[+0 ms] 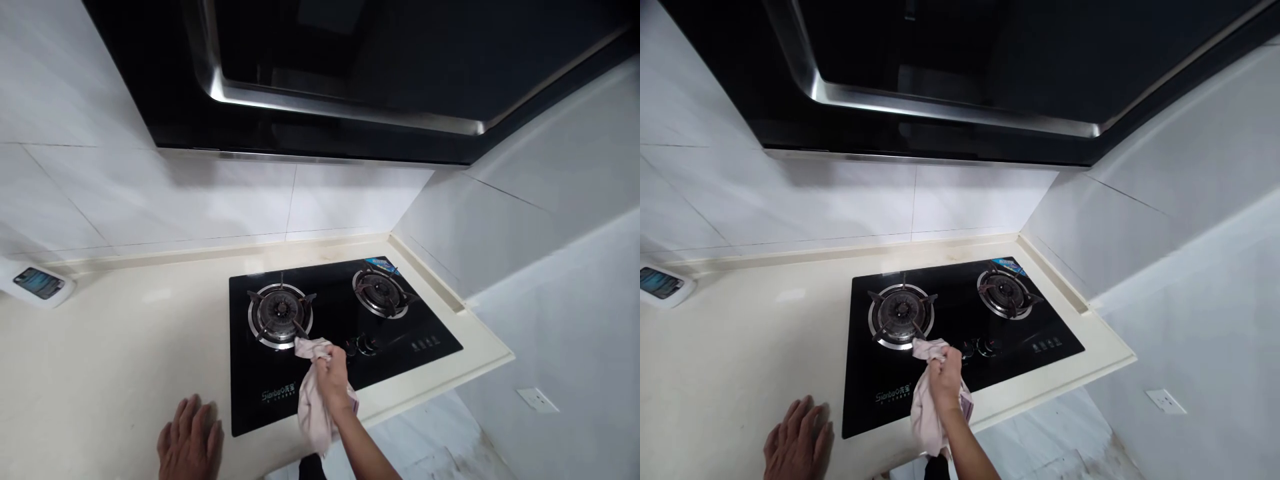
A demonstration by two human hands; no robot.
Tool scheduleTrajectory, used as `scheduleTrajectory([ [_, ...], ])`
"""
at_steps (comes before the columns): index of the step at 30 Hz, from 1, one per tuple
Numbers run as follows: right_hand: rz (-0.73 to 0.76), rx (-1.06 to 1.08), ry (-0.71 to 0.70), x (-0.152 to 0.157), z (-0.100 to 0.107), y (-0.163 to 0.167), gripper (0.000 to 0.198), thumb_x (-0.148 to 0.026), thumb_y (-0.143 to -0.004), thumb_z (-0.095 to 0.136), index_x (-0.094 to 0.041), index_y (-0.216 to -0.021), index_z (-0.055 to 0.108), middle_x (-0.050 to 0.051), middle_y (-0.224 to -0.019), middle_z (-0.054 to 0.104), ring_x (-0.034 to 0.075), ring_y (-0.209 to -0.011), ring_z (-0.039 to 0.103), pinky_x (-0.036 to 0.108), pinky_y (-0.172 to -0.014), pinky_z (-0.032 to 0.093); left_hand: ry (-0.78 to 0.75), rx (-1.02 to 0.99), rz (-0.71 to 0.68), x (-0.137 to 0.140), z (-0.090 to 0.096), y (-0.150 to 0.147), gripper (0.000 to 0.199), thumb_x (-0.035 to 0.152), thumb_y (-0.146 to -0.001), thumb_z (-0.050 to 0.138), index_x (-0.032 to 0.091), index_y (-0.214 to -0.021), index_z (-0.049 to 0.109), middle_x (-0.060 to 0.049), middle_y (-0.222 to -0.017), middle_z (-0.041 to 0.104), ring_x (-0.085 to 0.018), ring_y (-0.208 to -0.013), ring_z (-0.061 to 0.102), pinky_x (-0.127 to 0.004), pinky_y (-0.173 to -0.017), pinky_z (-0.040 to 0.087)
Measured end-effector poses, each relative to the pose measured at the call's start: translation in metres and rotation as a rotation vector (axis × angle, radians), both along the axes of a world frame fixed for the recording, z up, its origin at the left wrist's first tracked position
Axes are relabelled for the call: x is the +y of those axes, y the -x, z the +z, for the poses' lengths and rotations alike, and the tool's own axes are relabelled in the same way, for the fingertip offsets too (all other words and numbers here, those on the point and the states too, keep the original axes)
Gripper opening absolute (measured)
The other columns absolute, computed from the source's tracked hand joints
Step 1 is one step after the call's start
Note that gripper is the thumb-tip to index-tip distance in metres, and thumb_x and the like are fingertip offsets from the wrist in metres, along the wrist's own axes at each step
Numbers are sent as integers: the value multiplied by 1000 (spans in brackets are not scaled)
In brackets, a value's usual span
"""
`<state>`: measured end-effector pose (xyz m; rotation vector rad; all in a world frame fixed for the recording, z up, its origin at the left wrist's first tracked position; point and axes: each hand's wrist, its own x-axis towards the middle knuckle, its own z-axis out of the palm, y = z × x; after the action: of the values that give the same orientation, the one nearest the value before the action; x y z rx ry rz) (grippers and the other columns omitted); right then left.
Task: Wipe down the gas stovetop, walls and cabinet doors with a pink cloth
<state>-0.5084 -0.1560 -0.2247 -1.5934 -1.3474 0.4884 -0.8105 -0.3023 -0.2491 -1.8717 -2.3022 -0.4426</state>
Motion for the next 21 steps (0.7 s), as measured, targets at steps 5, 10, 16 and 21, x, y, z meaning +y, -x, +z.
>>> scheduleTrajectory([
  [5,-94,79,-63,51,29,-39,52,-40,-94,37,-15,-140,37,12,-123,57,23,-110,58,37,-93,49,-18,21,-16,-2,-3,0,45,42,-96,37,20,-124,66,-14,-148,54,-29,-145,38,-52,-117,26],
  [10,246,-369,187,74,50,-52,49,-31,-91,39,-22,-135,58,15,-140,48,28,-127,50,45,-109,40,-50,57,-33,-3,-1,1,42,41,-96,41,20,-123,66,-14,-146,56,-31,-142,42,-53,-115,28],
  [16,511,-852,471,60,55,-44,79,-52,-75,74,-29,-146,48,12,-161,29,41,-142,31,54,-111,32,-70,90,-48,-3,0,2,42,41,-95,42,19,-120,66,-16,-144,57,-33,-140,45,-55,-112,32],
  [21,498,-941,476,97,75,-48,57,-43,-80,72,-35,-134,57,8,-153,42,32,-132,44,47,-105,35,-83,95,-54,-2,5,3,44,42,-95,40,17,-119,66,-18,-142,58,-34,-138,46,-55,-110,33],
])
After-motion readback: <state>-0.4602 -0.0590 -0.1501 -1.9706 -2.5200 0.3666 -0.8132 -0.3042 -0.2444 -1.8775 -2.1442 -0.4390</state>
